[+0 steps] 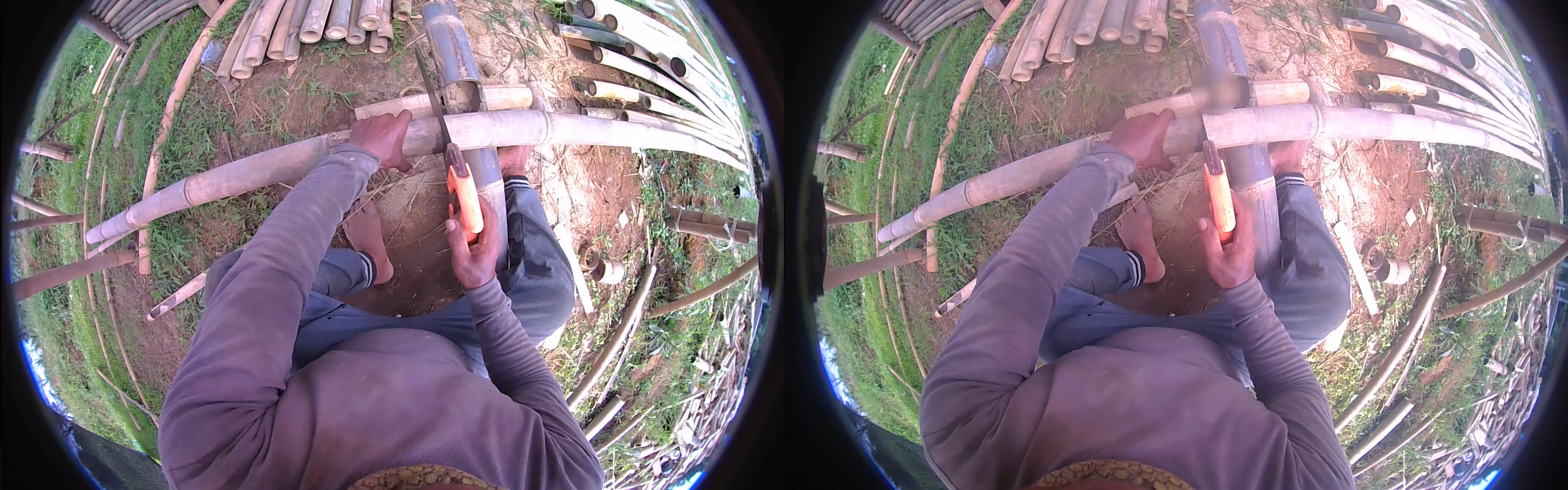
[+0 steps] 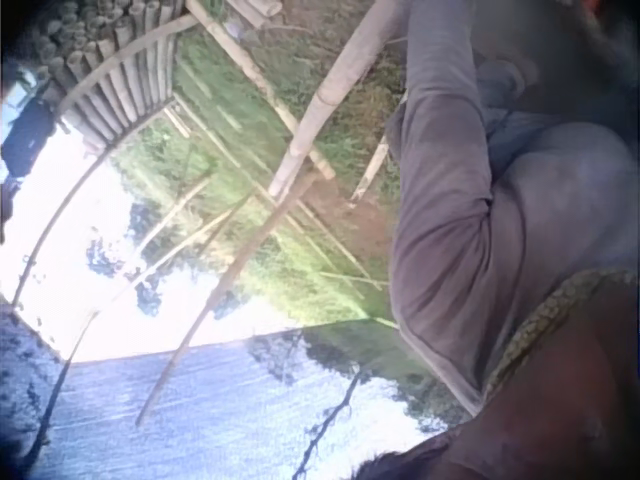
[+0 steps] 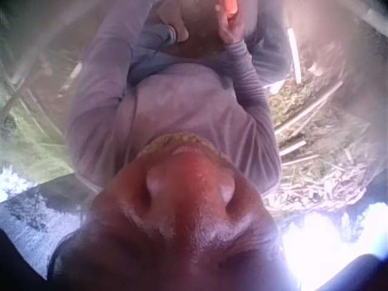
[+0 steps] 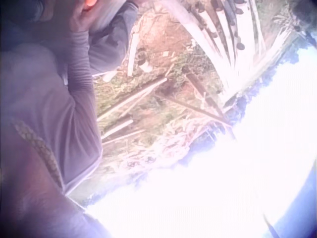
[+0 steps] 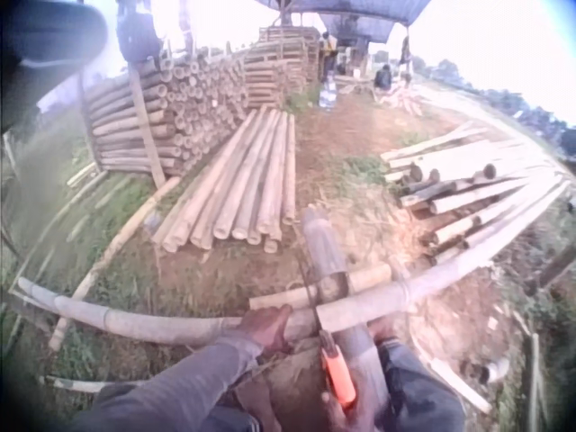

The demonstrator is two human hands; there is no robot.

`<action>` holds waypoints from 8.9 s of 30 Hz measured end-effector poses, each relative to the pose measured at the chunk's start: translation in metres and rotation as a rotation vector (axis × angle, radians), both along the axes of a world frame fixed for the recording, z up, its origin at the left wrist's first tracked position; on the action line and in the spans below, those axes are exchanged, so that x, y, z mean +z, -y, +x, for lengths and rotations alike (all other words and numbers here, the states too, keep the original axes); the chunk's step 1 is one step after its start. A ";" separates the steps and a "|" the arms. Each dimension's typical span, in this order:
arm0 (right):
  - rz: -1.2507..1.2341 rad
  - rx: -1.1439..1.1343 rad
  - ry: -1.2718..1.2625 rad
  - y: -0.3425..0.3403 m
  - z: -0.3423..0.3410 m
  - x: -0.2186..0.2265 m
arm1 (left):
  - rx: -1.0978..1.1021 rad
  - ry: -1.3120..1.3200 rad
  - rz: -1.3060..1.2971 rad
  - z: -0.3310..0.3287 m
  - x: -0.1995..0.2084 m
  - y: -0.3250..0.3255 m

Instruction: The person sits on the ground and uses a hand saw to cut a long bamboo pole into shorter sections. They position the pole on a wooden support, saw through it, and then move the cut pieces aside.

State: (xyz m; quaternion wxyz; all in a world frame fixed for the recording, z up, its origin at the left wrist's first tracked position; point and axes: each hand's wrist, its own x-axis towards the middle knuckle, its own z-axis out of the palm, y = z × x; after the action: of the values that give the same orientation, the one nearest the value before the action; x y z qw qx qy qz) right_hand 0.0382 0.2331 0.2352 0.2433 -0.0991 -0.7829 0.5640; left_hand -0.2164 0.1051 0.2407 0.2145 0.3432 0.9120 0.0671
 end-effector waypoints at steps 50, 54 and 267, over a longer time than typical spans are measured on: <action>0.115 -0.166 0.217 0.018 0.039 0.053 | 0.032 -0.254 0.210 0.017 -0.040 0.021; 0.139 -0.191 0.184 0.042 0.159 0.088 | 0.012 -0.219 0.198 0.019 -0.033 0.015; -0.109 0.141 0.377 -0.014 0.079 -0.032 | -0.078 -0.211 0.314 0.107 0.040 0.057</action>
State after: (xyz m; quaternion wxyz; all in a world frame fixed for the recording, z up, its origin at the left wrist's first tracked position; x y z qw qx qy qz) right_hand 0.1175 0.2469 0.2037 0.0467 -0.1608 -0.7880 0.5925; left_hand -0.1099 0.0485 0.2812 0.0639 0.4127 0.8938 0.1636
